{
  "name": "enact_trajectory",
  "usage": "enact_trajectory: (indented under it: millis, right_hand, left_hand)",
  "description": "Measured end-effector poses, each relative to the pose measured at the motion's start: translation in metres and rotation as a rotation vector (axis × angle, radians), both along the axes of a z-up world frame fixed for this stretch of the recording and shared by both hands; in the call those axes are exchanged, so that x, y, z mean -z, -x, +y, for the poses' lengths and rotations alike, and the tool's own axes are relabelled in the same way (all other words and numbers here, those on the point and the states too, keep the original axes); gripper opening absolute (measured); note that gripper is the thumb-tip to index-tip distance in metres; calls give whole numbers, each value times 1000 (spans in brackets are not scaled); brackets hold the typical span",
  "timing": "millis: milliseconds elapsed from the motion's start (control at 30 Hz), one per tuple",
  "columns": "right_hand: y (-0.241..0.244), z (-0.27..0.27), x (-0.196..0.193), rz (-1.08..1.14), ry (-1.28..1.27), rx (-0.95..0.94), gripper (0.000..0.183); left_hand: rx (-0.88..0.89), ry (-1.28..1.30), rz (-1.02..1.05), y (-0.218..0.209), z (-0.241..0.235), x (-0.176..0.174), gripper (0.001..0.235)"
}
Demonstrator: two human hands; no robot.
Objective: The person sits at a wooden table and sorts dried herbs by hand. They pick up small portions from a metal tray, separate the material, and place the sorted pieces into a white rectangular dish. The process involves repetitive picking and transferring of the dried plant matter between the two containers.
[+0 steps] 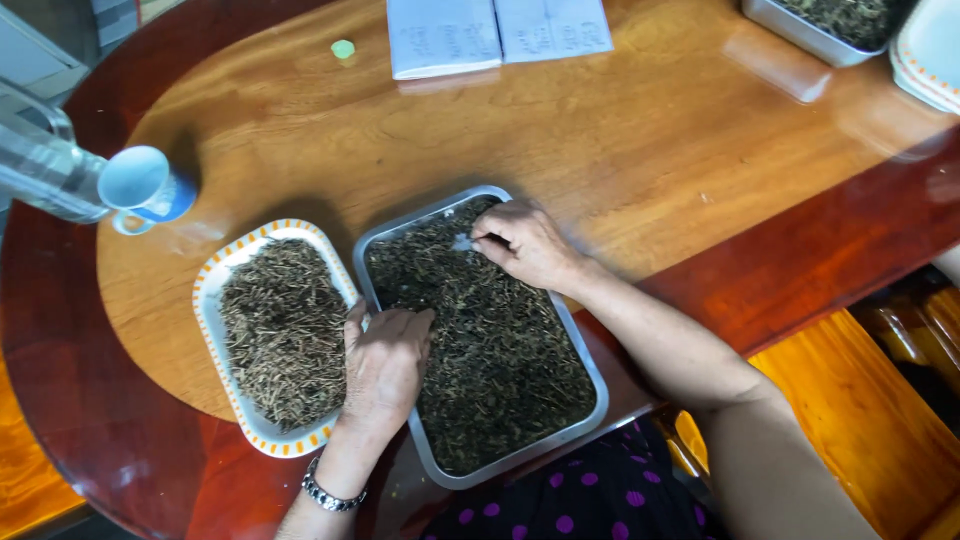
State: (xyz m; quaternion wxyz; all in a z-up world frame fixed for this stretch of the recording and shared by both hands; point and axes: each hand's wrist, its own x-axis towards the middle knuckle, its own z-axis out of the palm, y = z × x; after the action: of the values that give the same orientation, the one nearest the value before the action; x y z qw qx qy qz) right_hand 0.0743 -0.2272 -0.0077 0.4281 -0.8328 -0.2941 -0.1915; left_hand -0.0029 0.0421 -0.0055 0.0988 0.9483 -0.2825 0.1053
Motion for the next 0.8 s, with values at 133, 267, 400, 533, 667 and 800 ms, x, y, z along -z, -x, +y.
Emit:
enact_trajectory:
  millis: [133, 267, 400, 533, 667, 800]
  right_hand:
    - [4, -1, 0, -10, 1, 14, 9]
    - [3, -1, 6, 14, -18, 27, 9]
    - [4, -1, 5, 54, -36, 35, 8]
    - [1, -2, 10, 51, -43, 35, 8]
    - [-2, -4, 15, 27, -16, 58, 8]
    - [6, -6, 2, -23, 100, 125, 8]
  left_hand:
    - [10, 39, -28, 6, -17, -8, 25]
    - [-92, 80, 5, 11, -25, -11, 24]
    - [-145, 154, -8, 15, -30, -17, 23]
    - [-135, 198, -59, 21, -40, -15, 34]
    - [-103, 259, -47, 30, -58, -28, 65]
    - [-102, 287, 13, 33, -60, -32, 70]
